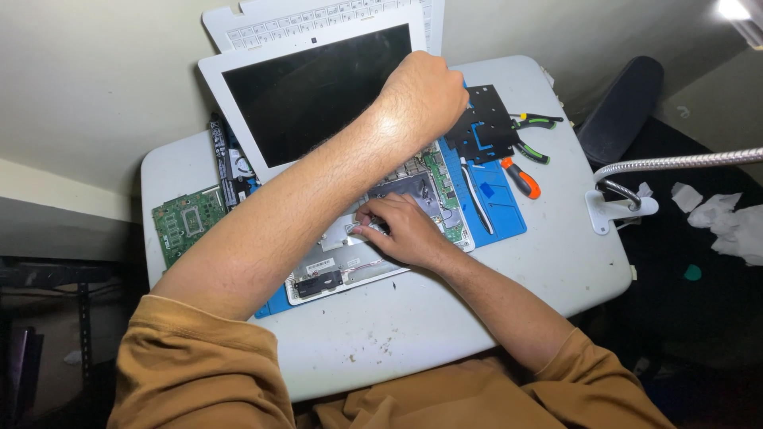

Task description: The person is disassembling a laptop, removing internal screws and prying off the screen bezel.

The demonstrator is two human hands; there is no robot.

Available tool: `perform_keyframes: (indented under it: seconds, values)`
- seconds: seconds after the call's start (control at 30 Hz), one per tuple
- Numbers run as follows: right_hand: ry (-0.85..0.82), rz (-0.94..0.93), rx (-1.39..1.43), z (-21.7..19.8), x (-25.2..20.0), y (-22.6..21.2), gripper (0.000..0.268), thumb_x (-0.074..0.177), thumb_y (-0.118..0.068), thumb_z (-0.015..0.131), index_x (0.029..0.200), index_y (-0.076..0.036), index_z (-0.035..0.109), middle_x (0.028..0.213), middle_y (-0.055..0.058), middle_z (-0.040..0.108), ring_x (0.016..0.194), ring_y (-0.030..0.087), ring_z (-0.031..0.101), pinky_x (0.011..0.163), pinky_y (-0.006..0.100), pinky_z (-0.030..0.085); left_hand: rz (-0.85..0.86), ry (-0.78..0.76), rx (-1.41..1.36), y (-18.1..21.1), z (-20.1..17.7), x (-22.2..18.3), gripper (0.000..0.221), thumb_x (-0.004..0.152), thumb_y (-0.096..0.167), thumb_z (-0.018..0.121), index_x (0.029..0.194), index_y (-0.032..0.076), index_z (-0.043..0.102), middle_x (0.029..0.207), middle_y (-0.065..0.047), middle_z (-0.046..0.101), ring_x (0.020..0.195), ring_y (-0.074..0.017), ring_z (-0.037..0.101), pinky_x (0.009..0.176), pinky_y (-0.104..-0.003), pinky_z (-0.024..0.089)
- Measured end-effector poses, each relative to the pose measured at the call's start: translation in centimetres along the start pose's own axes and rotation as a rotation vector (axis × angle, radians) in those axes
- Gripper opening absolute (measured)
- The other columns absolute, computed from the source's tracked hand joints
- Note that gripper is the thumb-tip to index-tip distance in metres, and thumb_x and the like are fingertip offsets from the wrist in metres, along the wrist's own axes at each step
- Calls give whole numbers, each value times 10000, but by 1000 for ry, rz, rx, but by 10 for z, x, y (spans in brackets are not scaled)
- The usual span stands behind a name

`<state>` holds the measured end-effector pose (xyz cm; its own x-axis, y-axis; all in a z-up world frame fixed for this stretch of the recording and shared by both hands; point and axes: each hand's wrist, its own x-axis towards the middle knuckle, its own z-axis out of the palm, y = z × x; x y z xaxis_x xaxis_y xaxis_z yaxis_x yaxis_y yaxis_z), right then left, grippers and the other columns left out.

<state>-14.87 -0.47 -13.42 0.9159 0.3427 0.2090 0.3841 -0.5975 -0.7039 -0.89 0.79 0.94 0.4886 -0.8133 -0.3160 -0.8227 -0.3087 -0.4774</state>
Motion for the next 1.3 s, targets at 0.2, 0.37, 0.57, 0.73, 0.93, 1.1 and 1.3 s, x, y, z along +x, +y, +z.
perform_keyframes:
  seconds: [0.2,0.37,0.57,0.73,0.93,1.1,1.3]
  values:
    - [-24,23,0,-1,0,-1,253,977,-406,649,1049,-164,668,941,-42,711,879,198,624,874,376,427,24,5,-33,-1,-3,-5,141,950,80,697,1047,179,723,937,-17,693,820,-237,703,618,-346,551]
    - [-11,18,4,-1,0,-2,247,978,-399,653,1035,-159,670,933,-37,705,871,199,624,884,377,434,-33,46,-37,-1,6,-3,187,1035,125,577,996,192,747,905,5,729,823,-221,714,625,-347,546]
    - [-21,19,8,-1,0,-1,256,981,-407,645,1051,-162,675,938,-44,710,896,193,626,893,374,424,-64,51,-26,-10,3,-15,164,1015,101,583,1042,195,714,908,0,722,815,-230,714,611,-356,542]
    - [-21,33,13,0,0,-2,256,981,-410,646,1049,-166,677,933,-45,712,894,190,622,901,372,415,-110,79,-10,-24,0,-39,225,999,48,618,848,164,739,789,2,722,717,-215,722,559,-336,531]
    - [25,133,140,-5,2,-5,255,983,-344,641,1113,-126,616,940,-1,703,916,194,611,811,368,486,-275,390,-284,-47,41,-99,502,1098,567,619,841,155,748,748,-68,727,693,-370,726,540,-471,550]
    - [295,219,310,11,-1,19,180,1066,-200,524,1168,-53,511,866,118,686,806,235,640,777,391,537,-459,636,-838,-28,58,-175,370,1076,218,660,788,-7,716,596,-164,627,603,-343,683,631,-422,554]
    - [440,207,429,2,3,18,262,1132,-227,302,1190,-32,466,911,116,701,764,198,633,758,366,536,-690,609,-965,26,137,-213,409,1066,369,616,750,121,690,532,-34,592,561,-252,672,574,-332,526]
